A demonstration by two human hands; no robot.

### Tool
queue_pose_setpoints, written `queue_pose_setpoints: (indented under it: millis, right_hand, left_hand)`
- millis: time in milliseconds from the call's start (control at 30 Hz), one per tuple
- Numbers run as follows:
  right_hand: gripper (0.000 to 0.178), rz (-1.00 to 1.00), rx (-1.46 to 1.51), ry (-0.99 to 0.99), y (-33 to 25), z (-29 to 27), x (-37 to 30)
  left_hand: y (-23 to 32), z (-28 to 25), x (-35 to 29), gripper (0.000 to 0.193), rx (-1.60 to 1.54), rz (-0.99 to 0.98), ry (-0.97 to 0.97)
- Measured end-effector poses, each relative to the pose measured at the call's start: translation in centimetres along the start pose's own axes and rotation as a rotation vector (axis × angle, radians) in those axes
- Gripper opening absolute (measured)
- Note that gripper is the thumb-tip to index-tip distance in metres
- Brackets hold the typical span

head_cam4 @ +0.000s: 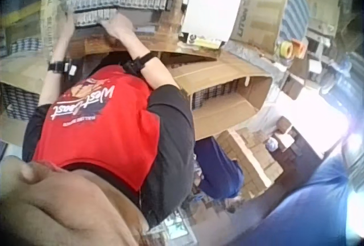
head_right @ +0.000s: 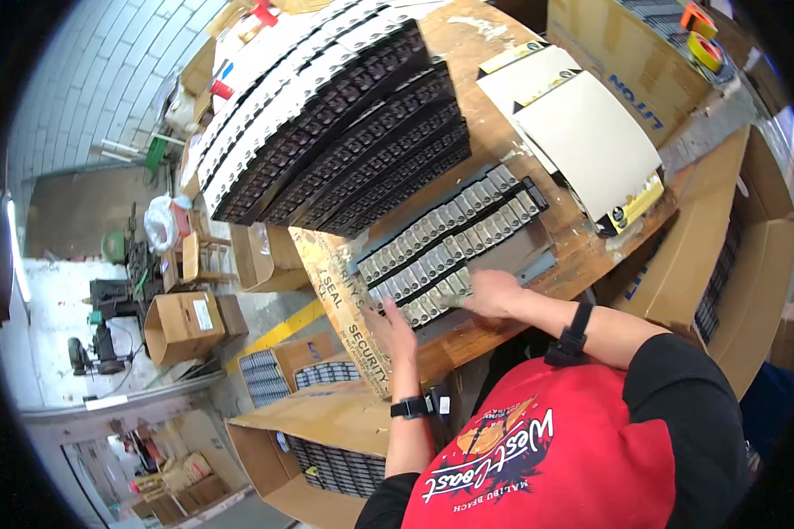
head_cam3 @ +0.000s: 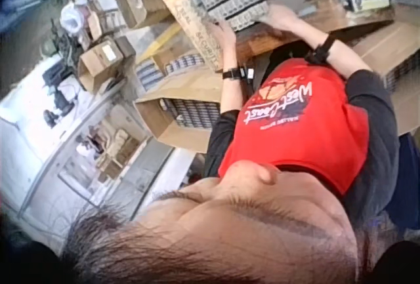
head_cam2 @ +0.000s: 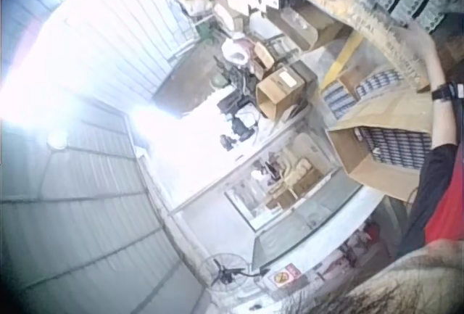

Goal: The person repeatedly picks up small black rectangular items from a large cardboard box and places them onto a wooden table. The items are arranged in neat rows on the table surface. The person handles the items by hand, moving them in batches from the box to the table.

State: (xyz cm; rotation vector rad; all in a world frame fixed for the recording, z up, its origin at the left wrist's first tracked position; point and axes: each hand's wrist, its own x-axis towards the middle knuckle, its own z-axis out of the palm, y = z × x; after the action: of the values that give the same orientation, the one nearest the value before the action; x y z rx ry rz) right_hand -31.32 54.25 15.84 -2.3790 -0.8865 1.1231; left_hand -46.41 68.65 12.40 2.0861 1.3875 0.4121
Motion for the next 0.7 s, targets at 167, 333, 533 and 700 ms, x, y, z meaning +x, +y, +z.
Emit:
queue_pose_setpoints:
  millis: [167, 333, 533, 700]
  right_hand:
    - [0.079, 0.027, -0.027, 0.069, -0.6, 1.6, 0.6]
    - [0.048, -0.046, -0.012, 0.035, -0.4, 1.5, 0.2]
    - [0.020, -0.177, -0.078, 0.308, 3.4, -3.4, -7.0]
    - [0.023, -0.069, 0.069, 0.357, 11.3, -14.9, -21.5]
  left_hand:
    - [0.7, 1.6, -1.1, 0.095, 0.283, 0.119, -0.048]
    - [1.3, 0.2, -1.2, 0.086, 0.103, 0.147, -0.067]
    - [5.0, -3.2, -1.7, 0.043, -0.079, 0.229, 0.121]
    - [14.1, -2.3, -2.3, 0.038, -0.378, 0.421, -0.138]
